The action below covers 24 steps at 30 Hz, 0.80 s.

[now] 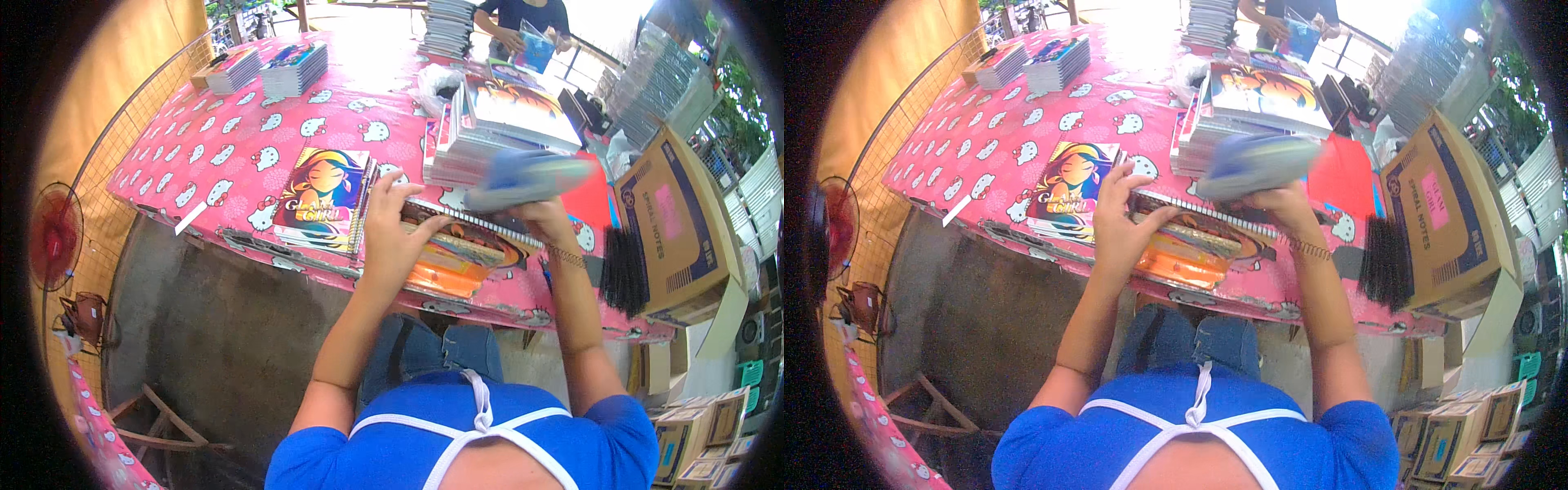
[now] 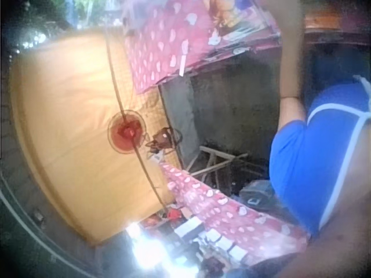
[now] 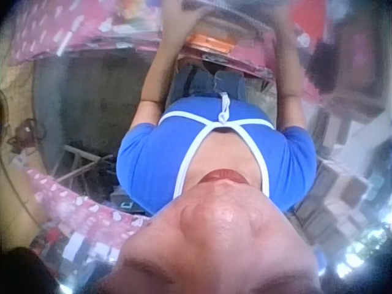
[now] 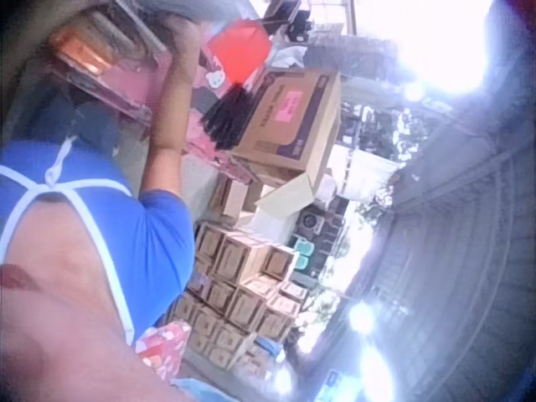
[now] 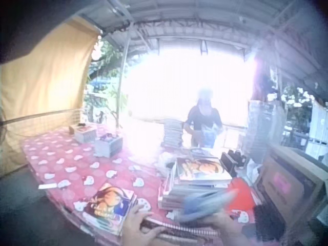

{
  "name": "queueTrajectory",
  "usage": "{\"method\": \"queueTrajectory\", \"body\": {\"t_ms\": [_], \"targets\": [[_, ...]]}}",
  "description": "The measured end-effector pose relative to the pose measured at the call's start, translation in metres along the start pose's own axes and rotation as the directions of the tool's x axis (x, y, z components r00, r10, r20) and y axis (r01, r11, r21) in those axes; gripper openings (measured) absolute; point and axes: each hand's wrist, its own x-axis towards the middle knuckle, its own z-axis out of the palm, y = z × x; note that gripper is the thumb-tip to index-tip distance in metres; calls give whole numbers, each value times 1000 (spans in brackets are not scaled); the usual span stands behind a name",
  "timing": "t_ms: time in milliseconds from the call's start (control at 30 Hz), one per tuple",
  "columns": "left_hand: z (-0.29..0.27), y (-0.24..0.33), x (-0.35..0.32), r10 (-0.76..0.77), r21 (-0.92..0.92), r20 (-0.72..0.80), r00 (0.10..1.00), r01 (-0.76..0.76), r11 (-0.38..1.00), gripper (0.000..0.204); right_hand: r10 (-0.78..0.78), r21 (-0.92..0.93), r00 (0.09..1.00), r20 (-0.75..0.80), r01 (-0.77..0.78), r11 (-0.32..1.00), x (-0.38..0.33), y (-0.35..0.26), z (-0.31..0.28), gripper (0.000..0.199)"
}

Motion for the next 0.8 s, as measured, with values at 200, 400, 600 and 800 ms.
{"method": "queueTrajectory", "body": {"t_ms": [200,400,600,800], "targets": [[-4,-23,-3,-277,-680,15,961,213,701,36,-57,-563,992,109,109,819,23,-12,23,53],[-17,-43,-3,-389,-697,158,908,382,607,24,-90,-900,995,51,84,427,40,-1,23,44],[-22,-55,4,-412,-689,236,880,450,567,24,-87,-720,989,116,144,679,25,5,21,44],[-15,-44,15,-331,-660,299,895,444,606,16,-217,-902,966,139,214,375,-20,48,-11,58]]}}
